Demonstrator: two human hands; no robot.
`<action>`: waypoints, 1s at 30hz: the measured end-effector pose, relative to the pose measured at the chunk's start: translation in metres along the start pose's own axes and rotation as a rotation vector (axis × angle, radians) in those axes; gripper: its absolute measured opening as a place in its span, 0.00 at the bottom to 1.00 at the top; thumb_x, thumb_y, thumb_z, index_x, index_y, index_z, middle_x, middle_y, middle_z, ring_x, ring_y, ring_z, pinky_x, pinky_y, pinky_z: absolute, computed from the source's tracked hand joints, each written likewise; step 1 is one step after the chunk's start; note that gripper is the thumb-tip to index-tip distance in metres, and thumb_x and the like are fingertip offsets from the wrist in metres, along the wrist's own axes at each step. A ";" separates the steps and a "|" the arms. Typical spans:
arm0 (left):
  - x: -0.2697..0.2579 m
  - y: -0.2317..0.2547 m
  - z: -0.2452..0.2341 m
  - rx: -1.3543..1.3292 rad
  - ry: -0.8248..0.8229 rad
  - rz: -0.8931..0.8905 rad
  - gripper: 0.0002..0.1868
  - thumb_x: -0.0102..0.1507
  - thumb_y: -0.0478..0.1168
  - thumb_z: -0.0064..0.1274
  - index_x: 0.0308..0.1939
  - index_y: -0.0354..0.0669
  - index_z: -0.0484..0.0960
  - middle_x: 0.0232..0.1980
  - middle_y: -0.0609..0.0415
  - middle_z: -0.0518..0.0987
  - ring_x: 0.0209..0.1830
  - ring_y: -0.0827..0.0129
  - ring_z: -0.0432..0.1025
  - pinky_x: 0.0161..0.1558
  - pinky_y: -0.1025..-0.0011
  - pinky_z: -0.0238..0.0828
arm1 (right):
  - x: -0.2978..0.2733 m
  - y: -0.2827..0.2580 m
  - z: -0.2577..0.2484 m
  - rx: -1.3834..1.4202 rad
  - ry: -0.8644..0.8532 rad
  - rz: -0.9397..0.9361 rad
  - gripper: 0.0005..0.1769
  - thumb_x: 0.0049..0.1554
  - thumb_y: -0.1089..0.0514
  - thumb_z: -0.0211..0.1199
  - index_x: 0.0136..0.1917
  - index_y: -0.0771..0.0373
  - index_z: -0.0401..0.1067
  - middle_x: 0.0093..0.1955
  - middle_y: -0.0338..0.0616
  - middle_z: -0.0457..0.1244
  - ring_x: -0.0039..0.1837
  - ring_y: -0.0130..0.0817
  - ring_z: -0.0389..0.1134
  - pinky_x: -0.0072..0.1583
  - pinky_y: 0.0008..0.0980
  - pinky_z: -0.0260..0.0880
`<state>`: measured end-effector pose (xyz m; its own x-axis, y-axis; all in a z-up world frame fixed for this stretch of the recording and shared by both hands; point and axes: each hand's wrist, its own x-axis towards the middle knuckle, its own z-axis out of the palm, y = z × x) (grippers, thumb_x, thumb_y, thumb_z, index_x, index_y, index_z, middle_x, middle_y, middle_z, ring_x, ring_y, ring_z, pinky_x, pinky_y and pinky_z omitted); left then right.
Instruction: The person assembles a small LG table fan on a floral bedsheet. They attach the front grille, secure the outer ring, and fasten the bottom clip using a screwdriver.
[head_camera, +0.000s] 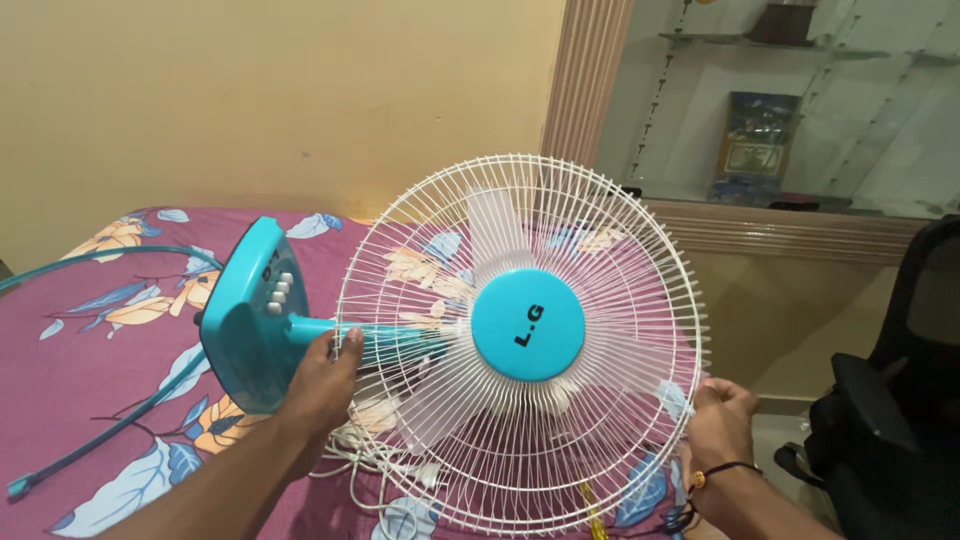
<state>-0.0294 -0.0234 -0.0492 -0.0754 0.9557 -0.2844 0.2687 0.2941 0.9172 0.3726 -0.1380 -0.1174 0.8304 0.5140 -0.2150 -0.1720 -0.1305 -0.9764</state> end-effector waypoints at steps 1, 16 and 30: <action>0.000 -0.002 0.001 0.013 -0.004 0.001 0.35 0.69 0.60 0.41 0.75 0.48 0.64 0.56 0.41 0.79 0.41 0.62 0.68 0.36 0.62 0.66 | -0.002 0.000 -0.001 0.022 -0.022 -0.001 0.21 0.66 0.49 0.50 0.69 0.58 0.57 0.57 0.44 0.60 0.53 0.31 0.62 0.50 0.35 0.66; 0.062 -0.032 0.009 0.295 0.219 0.254 0.38 0.66 0.66 0.44 0.69 0.41 0.74 0.61 0.36 0.80 0.63 0.46 0.74 0.65 0.56 0.66 | -0.014 -0.042 -0.003 -0.027 -0.242 0.170 0.34 0.66 0.39 0.47 0.78 0.58 0.59 0.74 0.48 0.59 0.65 0.44 0.61 0.67 0.49 0.59; 0.011 0.065 0.003 0.148 0.192 -0.056 0.36 0.64 0.63 0.49 0.63 0.37 0.78 0.62 0.39 0.78 0.58 0.48 0.76 0.49 0.52 0.79 | 0.023 -0.108 0.021 -0.281 -0.201 0.199 0.26 0.65 0.39 0.54 0.65 0.60 0.70 0.58 0.42 0.68 0.54 0.37 0.68 0.51 0.45 0.69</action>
<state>-0.0102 0.0058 0.0064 -0.2713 0.9262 -0.2620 0.3960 0.3555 0.8466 0.3991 -0.0940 -0.0169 0.6708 0.6071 -0.4261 -0.1442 -0.4568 -0.8778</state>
